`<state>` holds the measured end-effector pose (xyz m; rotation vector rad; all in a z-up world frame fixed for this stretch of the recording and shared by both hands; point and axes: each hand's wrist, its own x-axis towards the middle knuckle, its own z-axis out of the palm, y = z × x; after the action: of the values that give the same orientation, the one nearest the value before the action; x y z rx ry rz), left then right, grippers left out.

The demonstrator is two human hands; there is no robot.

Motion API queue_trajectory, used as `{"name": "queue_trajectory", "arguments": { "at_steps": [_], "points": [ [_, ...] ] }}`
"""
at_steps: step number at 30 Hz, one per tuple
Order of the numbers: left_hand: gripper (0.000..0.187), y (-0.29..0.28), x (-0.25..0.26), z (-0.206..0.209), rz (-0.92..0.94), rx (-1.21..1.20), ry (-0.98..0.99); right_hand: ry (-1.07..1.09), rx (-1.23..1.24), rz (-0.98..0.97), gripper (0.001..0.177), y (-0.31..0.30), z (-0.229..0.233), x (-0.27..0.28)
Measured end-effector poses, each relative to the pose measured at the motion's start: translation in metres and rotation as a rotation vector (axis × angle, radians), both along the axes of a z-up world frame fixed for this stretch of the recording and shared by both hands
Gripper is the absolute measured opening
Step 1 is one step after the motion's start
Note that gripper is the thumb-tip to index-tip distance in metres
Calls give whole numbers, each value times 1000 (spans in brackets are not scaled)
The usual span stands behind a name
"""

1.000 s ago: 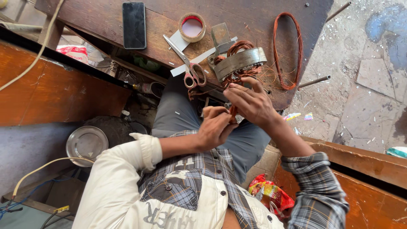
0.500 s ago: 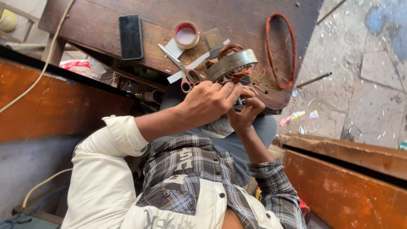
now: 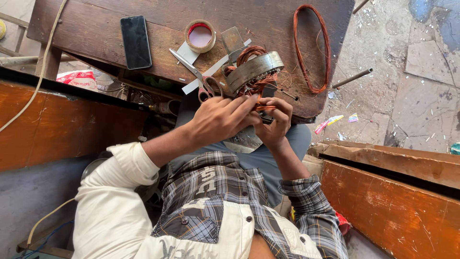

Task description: The person winds copper wire around a motor stator, repeatedly cutting white tape with scissors and inserting it into the stator slots to separate windings. The person also uses a metal rod to adjust the wire placement.

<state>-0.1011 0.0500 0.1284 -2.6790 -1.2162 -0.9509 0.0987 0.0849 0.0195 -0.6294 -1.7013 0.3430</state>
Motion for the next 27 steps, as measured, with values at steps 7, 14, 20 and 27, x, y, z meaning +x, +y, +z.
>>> {"name": "queue_trajectory", "arguments": {
  "at_steps": [7,14,20,27],
  "points": [
    [40,-13,-17,-58,47,75,88,348,-339,204,50,-9,-1,-8],
    [21,3,-35,-51,-36,116,-134,482,-563,124,50,-17,12,-19],
    [5,100,-69,-26,108,-74,-634,324,-649,-37,52,-19,34,-29],
    [19,209,-48,-48,-441,-1521,-454,-62,-656,-342,51,-17,78,-40]
  ]
}}
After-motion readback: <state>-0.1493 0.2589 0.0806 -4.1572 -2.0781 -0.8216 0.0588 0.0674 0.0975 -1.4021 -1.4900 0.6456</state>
